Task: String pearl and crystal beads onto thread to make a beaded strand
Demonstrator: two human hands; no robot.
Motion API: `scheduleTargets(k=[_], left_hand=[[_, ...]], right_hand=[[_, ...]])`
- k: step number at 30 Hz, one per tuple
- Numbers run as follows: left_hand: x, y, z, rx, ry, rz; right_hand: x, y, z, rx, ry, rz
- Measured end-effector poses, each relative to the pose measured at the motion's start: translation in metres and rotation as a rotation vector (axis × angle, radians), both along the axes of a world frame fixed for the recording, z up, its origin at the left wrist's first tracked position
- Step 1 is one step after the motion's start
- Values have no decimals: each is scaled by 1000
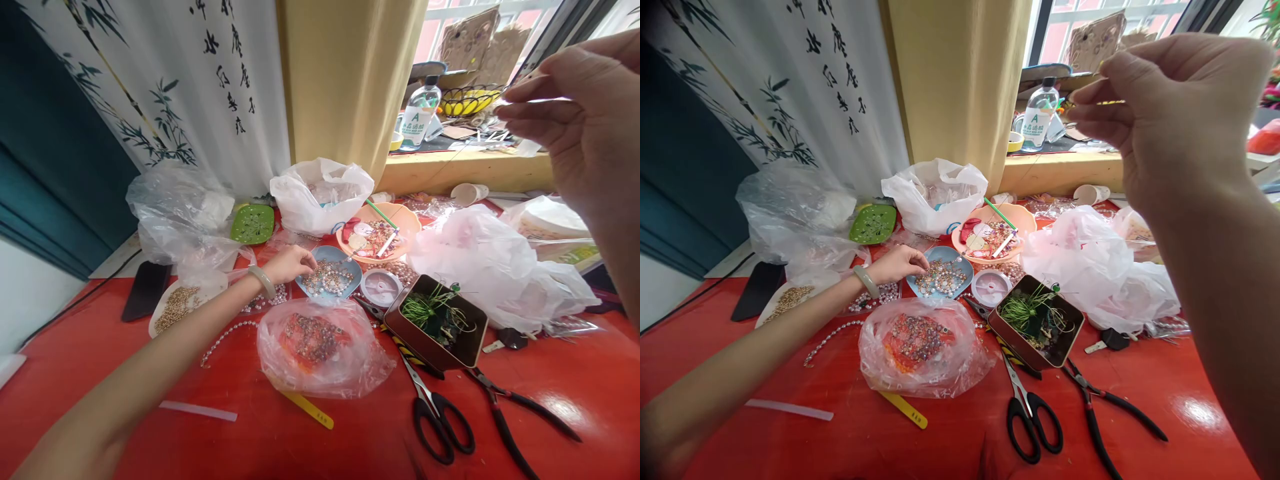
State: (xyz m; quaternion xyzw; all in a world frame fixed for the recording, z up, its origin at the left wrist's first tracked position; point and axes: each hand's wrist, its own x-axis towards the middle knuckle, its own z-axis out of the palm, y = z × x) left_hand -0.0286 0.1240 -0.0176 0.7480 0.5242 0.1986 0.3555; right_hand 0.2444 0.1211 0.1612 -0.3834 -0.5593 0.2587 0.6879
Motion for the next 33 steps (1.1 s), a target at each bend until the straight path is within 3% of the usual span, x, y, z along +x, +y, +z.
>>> scheduleTargets(k=[3,7,11,13,17,20,28,33], left_hand=[[3,1,-1,34,45,-28],[6,0,7,100,83,-17],[21,-4,26,159,48,15],[35,-8,38,161,-41,8],[65,-16,61,55,-457,-21],[76,-17,69,28,-517,-58],[64,0,65,15,-519,-27],[50,16,55,104,-491,98]], right_hand=[[-1,-4,-4,101,-47,6],[-3,-9,-11,30,-66,46],[-11,-18,-14,-26,-75,75],[-16,-22,-14,-44,-78,122],[-25,-31,-12,-45,-97,205],[-28,-35,-14,-37,-106,258],[-33,-28,-20,-97,-104,358],[-31,-28,-23,-126,-92,375]])
